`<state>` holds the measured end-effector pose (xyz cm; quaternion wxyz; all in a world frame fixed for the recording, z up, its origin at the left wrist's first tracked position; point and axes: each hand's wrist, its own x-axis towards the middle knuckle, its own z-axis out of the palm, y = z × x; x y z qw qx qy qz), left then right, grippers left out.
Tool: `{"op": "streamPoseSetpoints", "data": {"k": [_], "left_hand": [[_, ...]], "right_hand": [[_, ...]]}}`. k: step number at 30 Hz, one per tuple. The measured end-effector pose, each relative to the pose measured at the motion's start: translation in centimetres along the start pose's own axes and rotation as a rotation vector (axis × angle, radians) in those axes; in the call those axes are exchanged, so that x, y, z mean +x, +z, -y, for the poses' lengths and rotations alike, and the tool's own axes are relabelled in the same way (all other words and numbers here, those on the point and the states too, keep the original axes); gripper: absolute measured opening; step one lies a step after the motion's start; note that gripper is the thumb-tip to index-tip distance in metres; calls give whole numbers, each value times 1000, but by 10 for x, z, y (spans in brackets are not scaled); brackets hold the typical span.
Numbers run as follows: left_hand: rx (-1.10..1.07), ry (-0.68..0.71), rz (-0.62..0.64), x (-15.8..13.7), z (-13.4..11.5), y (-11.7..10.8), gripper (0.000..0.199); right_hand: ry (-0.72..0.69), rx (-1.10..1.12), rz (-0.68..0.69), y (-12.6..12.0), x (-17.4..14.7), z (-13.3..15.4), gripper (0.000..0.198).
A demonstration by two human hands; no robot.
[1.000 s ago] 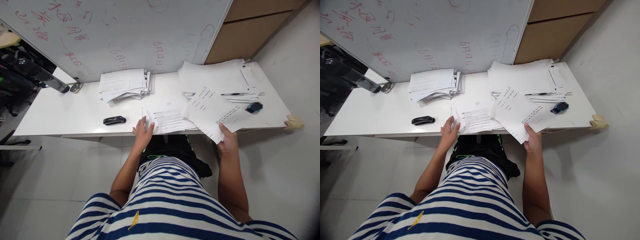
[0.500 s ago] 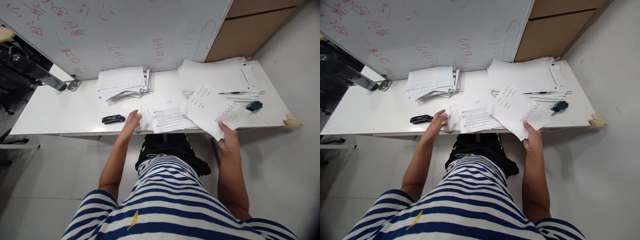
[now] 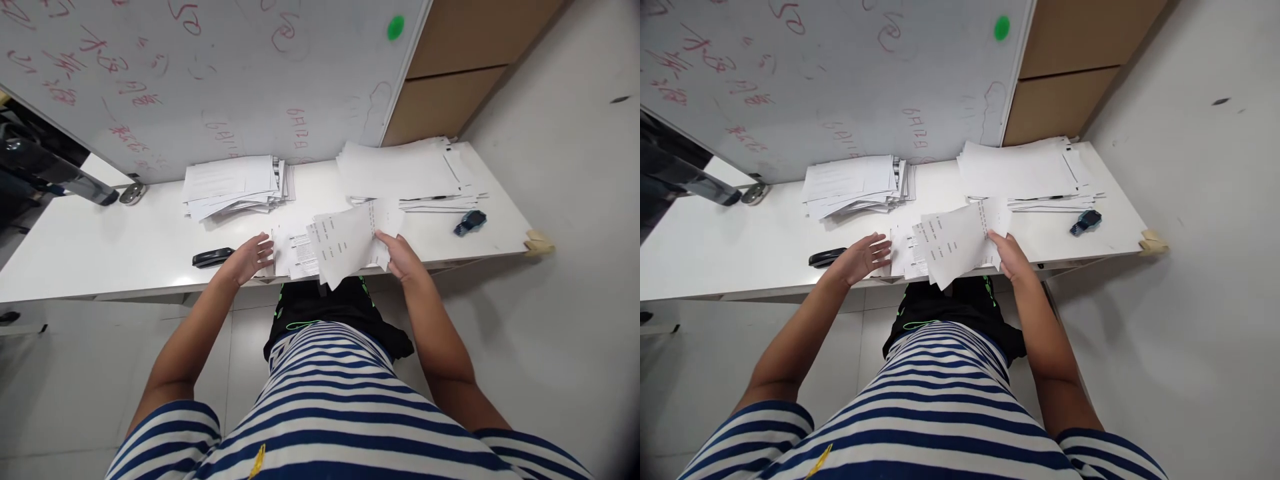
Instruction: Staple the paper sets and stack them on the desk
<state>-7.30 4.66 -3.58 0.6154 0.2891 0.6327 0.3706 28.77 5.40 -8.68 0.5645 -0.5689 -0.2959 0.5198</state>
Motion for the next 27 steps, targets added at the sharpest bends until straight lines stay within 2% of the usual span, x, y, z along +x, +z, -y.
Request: {"op": "streamPoseSetpoints", "data": {"k": [3,8,12,14,16,18,21,24,27], "left_hand": [[6,0,15,-1,-1,2,48],[42,20,29,-1,0,5,45],[29,12,-6,1,2,5,45],[23,41,-41,-1,8,2,46],[90,176,-107,-10,17,-1,47],[198,378,-187,-25,29,-4,45],[291,598,-203,-51,40,1,43],[333,658,-131,-59,39,14,62],[319,627,-1,-40,31,26,98]], "right_hand": [[172,-13,106,17,-2,2,20],[154,-28,111,26,-16,3,12],[144,-50,90,20,-16,3,16],[83,-70,36,15,-15,5,21],[-58,-139,-51,8,-18,7,26],[-214,-243,-131,-1,-25,10,31],[-320,-335,-167,-11,-42,16,36],[-331,-293,-104,-9,-56,24,33],[-307,-206,26,5,-59,30,31]]}}
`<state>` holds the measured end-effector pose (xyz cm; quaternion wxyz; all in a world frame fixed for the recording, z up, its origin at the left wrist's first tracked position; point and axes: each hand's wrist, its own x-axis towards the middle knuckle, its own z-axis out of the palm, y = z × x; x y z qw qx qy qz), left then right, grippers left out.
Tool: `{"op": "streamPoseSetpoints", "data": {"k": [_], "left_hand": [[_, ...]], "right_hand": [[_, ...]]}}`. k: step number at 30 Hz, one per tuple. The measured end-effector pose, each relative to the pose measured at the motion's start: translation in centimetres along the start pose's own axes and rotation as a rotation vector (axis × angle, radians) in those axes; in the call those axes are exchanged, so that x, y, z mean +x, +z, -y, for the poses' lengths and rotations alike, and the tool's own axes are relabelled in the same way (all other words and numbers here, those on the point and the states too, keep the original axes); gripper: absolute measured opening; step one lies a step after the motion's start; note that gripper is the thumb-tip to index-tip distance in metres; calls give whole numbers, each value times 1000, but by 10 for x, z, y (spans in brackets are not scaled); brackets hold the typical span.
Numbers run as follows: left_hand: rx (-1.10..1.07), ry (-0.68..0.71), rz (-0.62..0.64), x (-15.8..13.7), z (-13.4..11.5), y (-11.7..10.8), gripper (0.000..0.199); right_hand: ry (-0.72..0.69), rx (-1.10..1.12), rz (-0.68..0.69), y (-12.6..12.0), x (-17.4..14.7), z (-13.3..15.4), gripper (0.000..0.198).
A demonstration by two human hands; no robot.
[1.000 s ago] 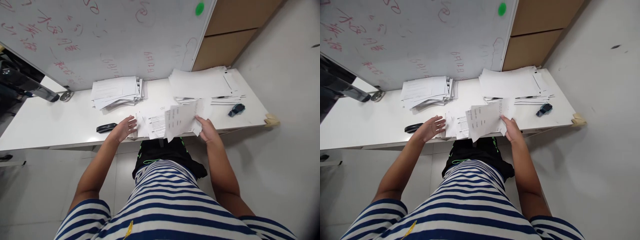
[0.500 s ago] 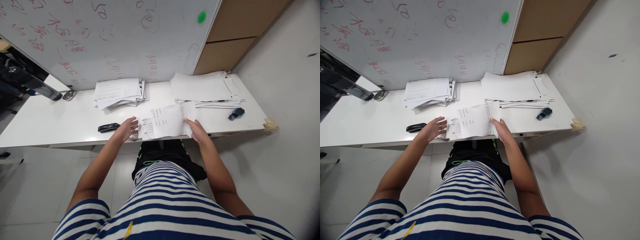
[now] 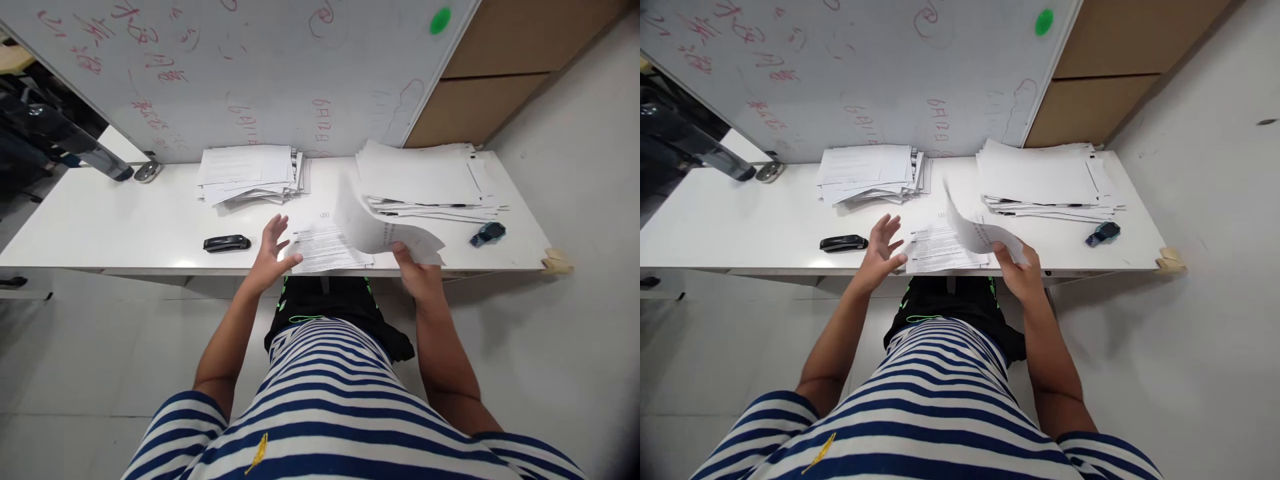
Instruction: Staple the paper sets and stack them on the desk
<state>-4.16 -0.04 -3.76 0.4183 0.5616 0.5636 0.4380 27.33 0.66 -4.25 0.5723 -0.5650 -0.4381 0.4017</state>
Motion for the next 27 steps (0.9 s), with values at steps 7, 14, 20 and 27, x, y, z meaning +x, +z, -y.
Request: {"op": "streamPoseSetpoints", "data": {"k": [7,14,20,27], "left_hand": [[-217,5,72,29,15,16,82],[-174,41,-311,14,16,36,40],[-296,89,-248,13,23,44,37],[-201,-65,-72,29,32,34,56]], "right_hand": [[19,-1,159,38,10,-10,44],[-81,-90,116,41,11,-20,45],[-287,-28,194,47,15,-18,25],[-100,29,169,55,23,-48,48]]}}
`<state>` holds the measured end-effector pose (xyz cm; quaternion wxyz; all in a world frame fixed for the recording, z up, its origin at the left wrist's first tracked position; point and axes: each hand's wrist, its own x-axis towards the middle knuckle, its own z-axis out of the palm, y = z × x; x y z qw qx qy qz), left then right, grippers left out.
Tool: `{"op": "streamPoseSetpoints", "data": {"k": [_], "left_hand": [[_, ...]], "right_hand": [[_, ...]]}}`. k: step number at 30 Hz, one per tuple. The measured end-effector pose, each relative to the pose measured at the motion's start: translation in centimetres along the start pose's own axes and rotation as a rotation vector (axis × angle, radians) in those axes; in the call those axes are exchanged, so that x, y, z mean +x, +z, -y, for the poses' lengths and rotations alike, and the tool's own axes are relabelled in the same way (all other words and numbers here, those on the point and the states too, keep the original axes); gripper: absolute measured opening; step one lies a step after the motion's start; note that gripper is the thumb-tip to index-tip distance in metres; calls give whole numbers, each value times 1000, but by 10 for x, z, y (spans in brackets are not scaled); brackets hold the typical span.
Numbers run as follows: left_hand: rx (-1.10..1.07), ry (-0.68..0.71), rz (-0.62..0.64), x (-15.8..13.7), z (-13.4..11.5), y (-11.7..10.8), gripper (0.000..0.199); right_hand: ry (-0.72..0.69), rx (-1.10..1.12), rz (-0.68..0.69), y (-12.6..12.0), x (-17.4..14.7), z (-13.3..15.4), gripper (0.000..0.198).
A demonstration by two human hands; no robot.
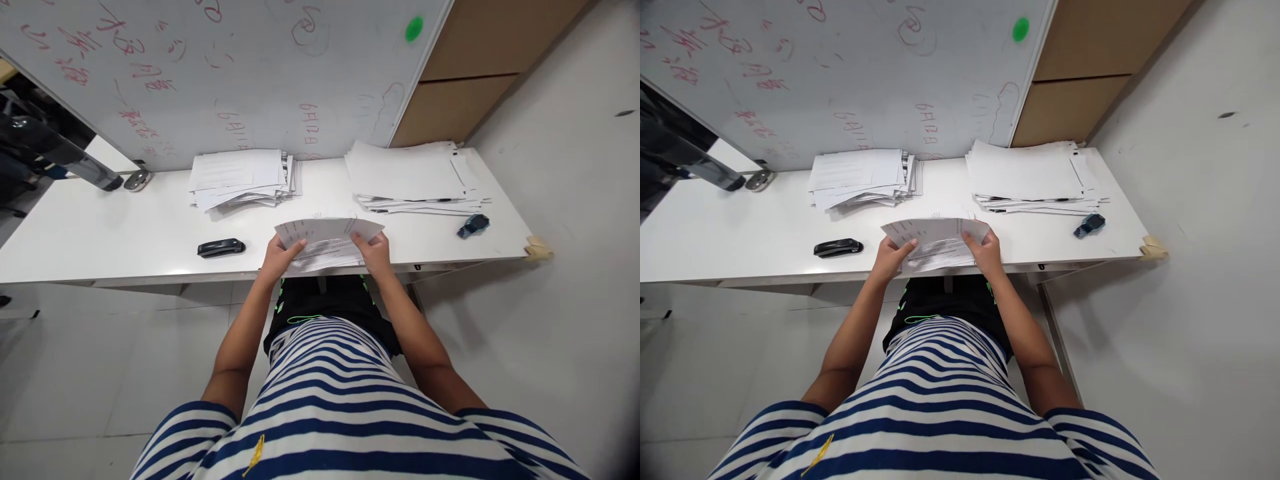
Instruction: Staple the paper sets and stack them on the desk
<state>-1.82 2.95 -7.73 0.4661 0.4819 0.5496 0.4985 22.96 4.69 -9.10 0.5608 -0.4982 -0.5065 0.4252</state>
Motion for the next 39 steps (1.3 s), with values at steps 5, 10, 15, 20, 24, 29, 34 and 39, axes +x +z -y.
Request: {"op": "streamPoseSetpoints", "data": {"k": [5,10,15,20,24,29,34,39], "left_hand": [[50,-50,35,6,8,7,49],[66,-49,-92,-2,5,16,45],[195,9,-135,-31,-20,-10,44],[634,219,-398,-38,-16,-92,39],[1084,244,-281,-20,7,-163,56],[1115,202,-225,-15,25,-170,32],[986,297,-227,-29,30,-133,25],[895,296,-338,-31,35,-124,25]], "right_hand": [[69,-23,-33,6,-3,-15,51],[80,-163,-44,4,-6,-6,48],[34,-281,64,-9,-19,17,47],[232,-142,140,-6,-37,19,51],[333,-37,166,19,-42,11,50],[410,-28,198,44,-41,13,45],[416,-77,181,52,-42,10,40],[425,-132,147,45,-41,9,41]]}}
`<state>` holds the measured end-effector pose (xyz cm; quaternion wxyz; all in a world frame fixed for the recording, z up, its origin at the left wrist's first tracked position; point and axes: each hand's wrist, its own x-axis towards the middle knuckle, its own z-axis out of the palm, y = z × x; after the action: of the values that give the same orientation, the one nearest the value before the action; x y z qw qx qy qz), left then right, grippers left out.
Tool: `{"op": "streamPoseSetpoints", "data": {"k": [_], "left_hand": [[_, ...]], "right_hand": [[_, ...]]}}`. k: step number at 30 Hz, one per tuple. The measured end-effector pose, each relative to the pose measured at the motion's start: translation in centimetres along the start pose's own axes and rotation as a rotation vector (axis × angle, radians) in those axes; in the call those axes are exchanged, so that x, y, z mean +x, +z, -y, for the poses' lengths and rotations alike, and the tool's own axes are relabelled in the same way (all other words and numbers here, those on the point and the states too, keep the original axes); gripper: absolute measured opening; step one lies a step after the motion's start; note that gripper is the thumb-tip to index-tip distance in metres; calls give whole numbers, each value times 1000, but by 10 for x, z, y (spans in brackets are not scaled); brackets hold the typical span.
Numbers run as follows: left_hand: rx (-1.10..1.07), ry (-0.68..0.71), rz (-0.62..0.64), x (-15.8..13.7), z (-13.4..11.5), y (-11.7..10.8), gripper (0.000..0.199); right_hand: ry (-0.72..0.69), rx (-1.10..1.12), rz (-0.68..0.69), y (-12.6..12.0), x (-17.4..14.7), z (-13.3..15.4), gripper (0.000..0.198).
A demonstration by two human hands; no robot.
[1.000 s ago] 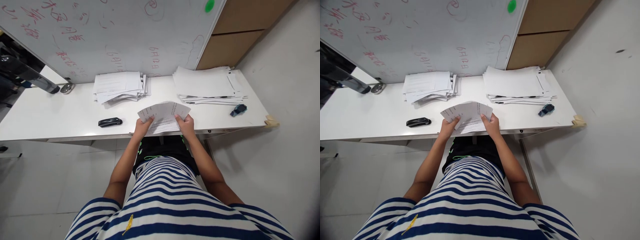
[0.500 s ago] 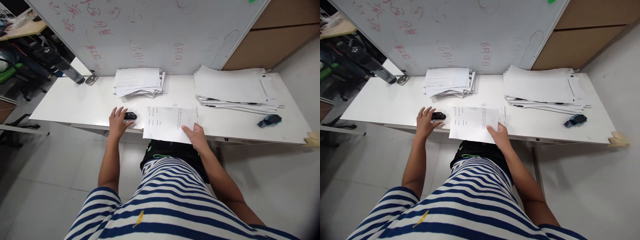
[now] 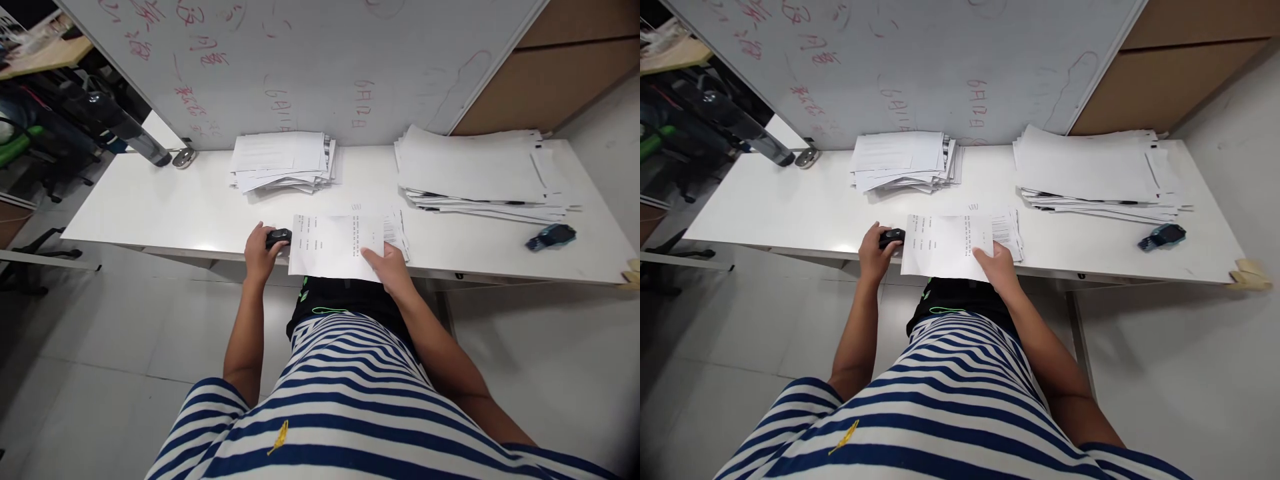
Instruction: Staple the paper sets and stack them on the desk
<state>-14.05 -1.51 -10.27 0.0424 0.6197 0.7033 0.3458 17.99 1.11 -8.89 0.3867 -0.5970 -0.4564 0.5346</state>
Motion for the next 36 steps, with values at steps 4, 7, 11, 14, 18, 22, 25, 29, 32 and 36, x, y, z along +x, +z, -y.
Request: {"op": "streamPoseSetpoints", "data": {"k": [4,7,11,14,18,22,25,29,32,36], "left_hand": [[10,-3,5,0,2,2,27],[20,11,25,-1,1,2,28],[43,29,103,-2,-4,-1,32],[66,50,194,-2,-9,-9,36],[4,-35,233,6,-22,-21,29],[-59,-91,124,31,-39,-23,37],[-57,-62,119,54,-49,-13,37],[-18,-88,170,71,-48,14,37],[101,-153,141,69,-42,35,39],[161,-95,119,64,-39,48,45]], "right_hand": [[-24,-18,-16,-4,-1,-3,41],[-42,-24,25,0,-3,-6,42],[-51,-26,136,11,-8,-3,48],[-75,-39,176,16,-12,1,52],[-101,-16,171,16,-14,4,54],[-105,-6,185,14,-11,8,48],[-130,-39,175,13,-11,15,43],[-145,-93,183,12,-13,20,41],[-155,-131,179,13,-13,19,40],[-186,-143,179,17,-11,15,38]]}}
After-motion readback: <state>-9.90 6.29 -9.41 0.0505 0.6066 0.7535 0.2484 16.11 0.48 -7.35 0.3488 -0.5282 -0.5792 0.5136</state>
